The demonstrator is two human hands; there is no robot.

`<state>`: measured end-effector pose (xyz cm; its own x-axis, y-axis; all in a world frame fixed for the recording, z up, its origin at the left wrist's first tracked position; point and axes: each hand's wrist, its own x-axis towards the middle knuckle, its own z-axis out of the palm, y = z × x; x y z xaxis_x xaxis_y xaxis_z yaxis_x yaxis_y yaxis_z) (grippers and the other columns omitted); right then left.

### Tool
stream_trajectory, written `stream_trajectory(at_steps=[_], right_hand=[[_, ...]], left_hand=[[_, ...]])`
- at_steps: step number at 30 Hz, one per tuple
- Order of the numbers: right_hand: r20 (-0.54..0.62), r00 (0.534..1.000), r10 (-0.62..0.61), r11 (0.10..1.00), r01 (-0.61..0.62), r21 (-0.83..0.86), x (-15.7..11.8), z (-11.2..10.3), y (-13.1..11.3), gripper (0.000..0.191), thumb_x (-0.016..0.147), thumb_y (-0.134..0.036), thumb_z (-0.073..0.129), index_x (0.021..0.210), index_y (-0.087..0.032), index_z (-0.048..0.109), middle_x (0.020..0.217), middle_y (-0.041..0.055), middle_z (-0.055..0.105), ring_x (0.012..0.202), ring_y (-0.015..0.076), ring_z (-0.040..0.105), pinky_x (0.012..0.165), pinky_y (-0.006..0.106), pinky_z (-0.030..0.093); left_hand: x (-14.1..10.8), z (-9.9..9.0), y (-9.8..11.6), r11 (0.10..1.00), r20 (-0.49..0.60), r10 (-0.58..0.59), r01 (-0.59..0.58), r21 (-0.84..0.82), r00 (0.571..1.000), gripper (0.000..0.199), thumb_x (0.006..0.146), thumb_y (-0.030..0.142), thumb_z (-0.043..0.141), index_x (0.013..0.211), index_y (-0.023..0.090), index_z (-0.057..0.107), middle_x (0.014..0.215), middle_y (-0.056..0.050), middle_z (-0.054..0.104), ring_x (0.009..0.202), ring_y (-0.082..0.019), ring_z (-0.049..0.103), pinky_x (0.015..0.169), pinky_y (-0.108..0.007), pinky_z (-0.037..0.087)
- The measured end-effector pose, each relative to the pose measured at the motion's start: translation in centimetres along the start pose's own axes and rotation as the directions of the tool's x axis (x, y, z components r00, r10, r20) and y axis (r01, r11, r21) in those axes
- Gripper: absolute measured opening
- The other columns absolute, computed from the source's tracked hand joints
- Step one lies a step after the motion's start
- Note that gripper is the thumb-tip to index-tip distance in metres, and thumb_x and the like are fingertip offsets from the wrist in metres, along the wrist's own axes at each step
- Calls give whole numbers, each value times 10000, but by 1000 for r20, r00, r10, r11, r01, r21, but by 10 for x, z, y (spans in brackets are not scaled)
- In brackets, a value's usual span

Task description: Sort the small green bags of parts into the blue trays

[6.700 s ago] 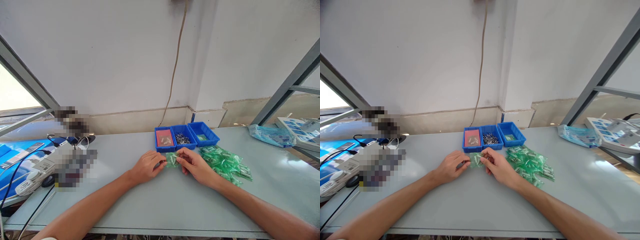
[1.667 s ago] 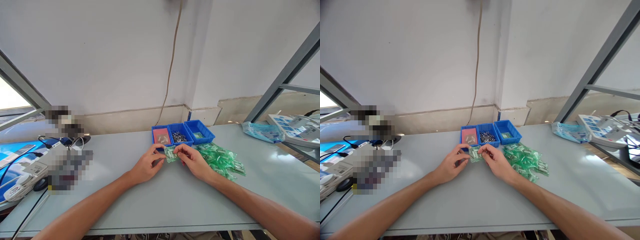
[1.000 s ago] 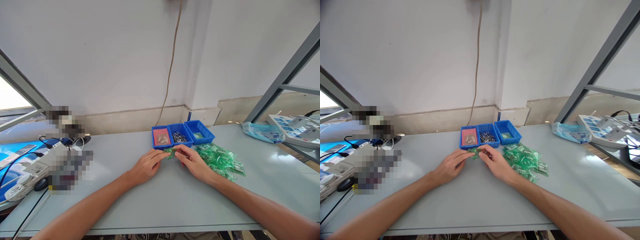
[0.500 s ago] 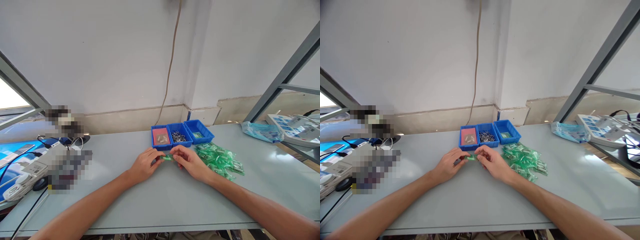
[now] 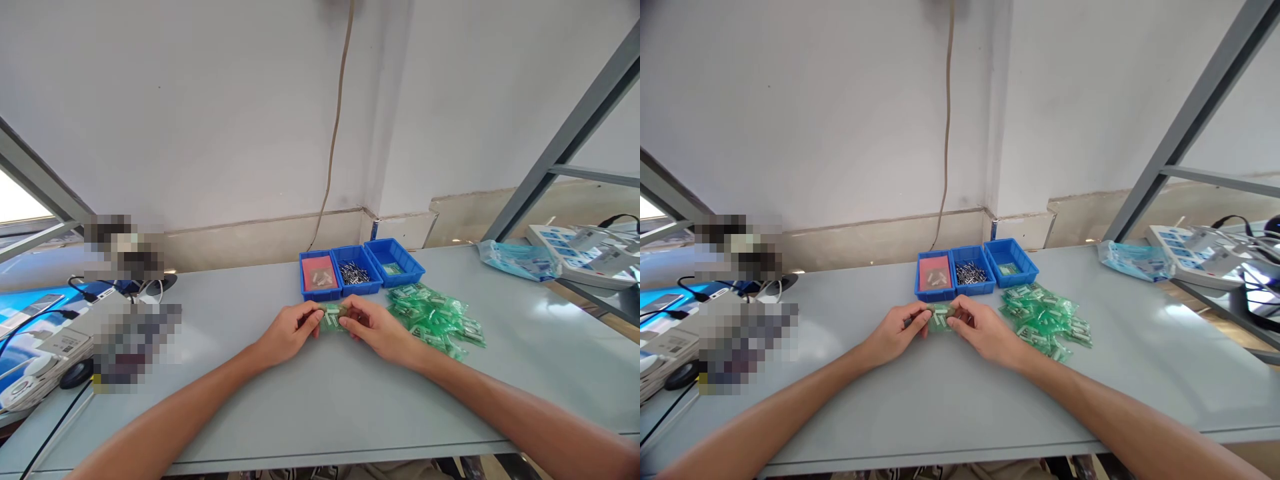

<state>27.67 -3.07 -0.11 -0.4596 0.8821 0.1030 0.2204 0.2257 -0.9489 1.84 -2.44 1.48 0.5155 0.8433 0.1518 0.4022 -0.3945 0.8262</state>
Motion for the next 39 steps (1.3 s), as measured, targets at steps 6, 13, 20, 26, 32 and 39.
stream_trajectory(at_steps=[6, 13, 20, 26, 32, 39], right_hand=[[-35, 999, 15, 998, -13, 58, 1, -1, -4, 217, 1082, -492, 614, 1104, -277, 589, 807, -38, 565, 695, 171, 552, 661, 329, 463], [-143, 990, -16, 999, 22, 41, 0, -5, -10, 323, 1113, -485, 539, 1394, -327, 513, 855, -37, 513, 686, 186, 557, 641, 346, 486], [-445, 870, -214, 919, 25, -393, 0, -26, -16, 382, 1145, -437, 443, 1503, -319, 505, 1006, 39, 614, 807, 232, 573, 757, 391, 478], [-514, 729, -453, 711, -53, -701, 9, -55, -16, 386, 1151, -360, 365, 1473, -252, 548, 1149, 126, 689, 1091, 328, 614, 1006, 491, 469], [-516, 711, -478, 427, -326, -844, 14, -73, 1, 425, 1132, -292, 323, 1443, -179, 590, 1179, 197, 690, 1060, 377, 599, 895, 502, 455], [-531, 767, -361, 239, -474, -847, 15, -81, 13, 444, 1090, -187, 363, 1493, -128, 540, 1188, 213, 692, 1041, 369, 605, 854, 469, 424]], left_hand=[[0, 0, -4, 1000, 5, 23, -23, 4, 1000, 435, 1157, 519, 435, 1361, 196, 643, 830, -3, 731, 781, -173, 647, 744, -291, 476], [0, -1, -3, 999, -18, 12, -12, 38, 1000, 463, 1142, 473, 456, 1509, 202, 538, 830, -4, 718, 739, -173, 609, 715, -291, 476], [-3, -2, -2, 996, 1, 36, -36, 85, 999, 424, 1147, 452, 450, 1495, 237, 565, 842, 6, 698, 743, -172, 601, 749, -294, 478], [-4, -1, -2, 993, 12, 39, -40, 109, 999, 412, 1148, 452, 451, 1484, 249, 576, 859, 7, 695, 725, -171, 555, 745, -298, 471], [-4, 0, -1, 992, 15, 43, -45, 122, 999, 400, 1144, 443, 457, 1470, 251, 589, 851, 11, 689, 743, -177, 570, 769, -299, 486], [-4, 0, -2, 992, 13, 44, -45, 121, 999, 394, 1140, 434, 466, 1452, 242, 609, 870, 5, 689, 759, -178, 599, 796, -303, 505]])
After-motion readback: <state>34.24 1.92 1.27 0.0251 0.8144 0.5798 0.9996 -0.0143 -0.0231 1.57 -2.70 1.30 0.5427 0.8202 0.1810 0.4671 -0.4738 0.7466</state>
